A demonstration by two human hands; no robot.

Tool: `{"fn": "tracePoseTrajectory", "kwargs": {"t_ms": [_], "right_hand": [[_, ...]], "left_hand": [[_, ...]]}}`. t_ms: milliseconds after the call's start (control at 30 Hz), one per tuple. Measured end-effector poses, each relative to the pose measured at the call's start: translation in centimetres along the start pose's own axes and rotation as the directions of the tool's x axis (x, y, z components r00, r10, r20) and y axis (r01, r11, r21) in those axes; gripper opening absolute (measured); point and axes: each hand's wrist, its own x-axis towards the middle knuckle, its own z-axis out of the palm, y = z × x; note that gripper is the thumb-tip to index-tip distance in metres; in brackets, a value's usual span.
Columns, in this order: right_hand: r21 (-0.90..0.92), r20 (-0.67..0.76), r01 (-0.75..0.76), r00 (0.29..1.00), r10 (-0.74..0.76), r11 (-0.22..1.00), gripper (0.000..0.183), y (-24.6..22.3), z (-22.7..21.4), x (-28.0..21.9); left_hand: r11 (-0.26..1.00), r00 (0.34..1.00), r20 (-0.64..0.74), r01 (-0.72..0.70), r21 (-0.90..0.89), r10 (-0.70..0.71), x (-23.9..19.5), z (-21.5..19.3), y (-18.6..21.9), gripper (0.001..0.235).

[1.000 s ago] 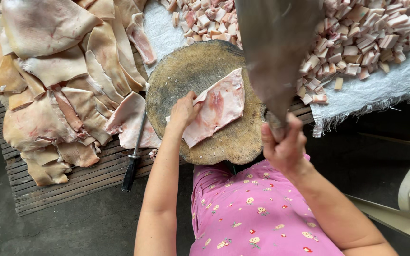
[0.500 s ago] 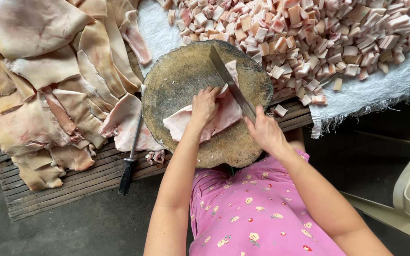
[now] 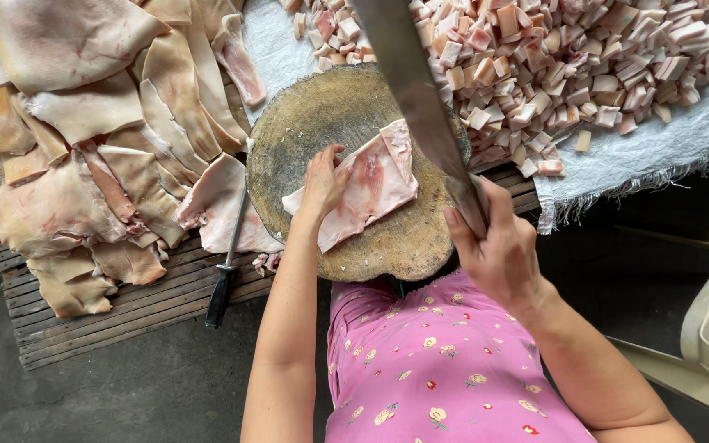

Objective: The person cuts slabs of pork skin and fat into small cubes using a large cleaver on a wooden cutting board, moving the finished cubes into a pile.

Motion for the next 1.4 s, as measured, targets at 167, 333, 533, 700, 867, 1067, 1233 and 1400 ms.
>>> {"fn": "tracePoseTrajectory", "kwargs": {"t_ms": [167,333,533,700,867,1067,1233,1400], "right_hand": [[-0.119,0.124,-0.082,0.988,0.097,0.989,0.039,3.7,6.3,-3.8],[-0.39,0.322,-0.265,0.858,0.4,0.882,0.038,6.9,9.4,-4.2],[-0.328,0.356,-0.287,0.845,0.399,0.9,0.038,7.2,10.6,-1.6],[-0.201,0.402,-0.329,0.831,0.384,0.923,0.035,7.3,12.4,4.5],[-0.112,0.456,-0.579,0.692,0.559,0.808,0.04,5.1,7.5,3.8],[-0.125,0.316,-0.375,0.863,0.396,0.918,0.043,1.8,2.8,1.5],[0.063,0.031,0.024,0.999,-0.026,0.998,0.037,-1.1,1.7,0.4],[-0.141,0.204,-0.156,0.962,0.183,0.978,0.038,3.0,8.5,-3.2]], "left_hand": [[0.998,0.999,-0.031,-0.04,0.057,0.041,-0.1,0.6,0.0,0.049],[0.981,0.997,-0.063,-0.032,0.191,0.045,0.7,1.7,0.7,0.03],[0.983,0.988,-0.083,-0.121,0.138,0.134,1.0,3.7,-1.1,0.048],[0.982,0.996,-0.028,-0.079,0.174,0.085,0.5,3.5,-0.7,0.044],[0.993,0.989,-0.146,-0.017,0.12,0.035,0.3,3.4,-0.6,0.028],[0.998,0.994,-0.106,0.014,0.056,-0.008,2.0,3.9,0.5,0.026],[0.998,0.971,-0.23,-0.064,0.005,0.063,2.4,-0.4,-0.6,0.055],[0.996,0.965,-0.246,0.086,-0.022,-0.089,1.2,-3.4,-1.6,0.045]]}}
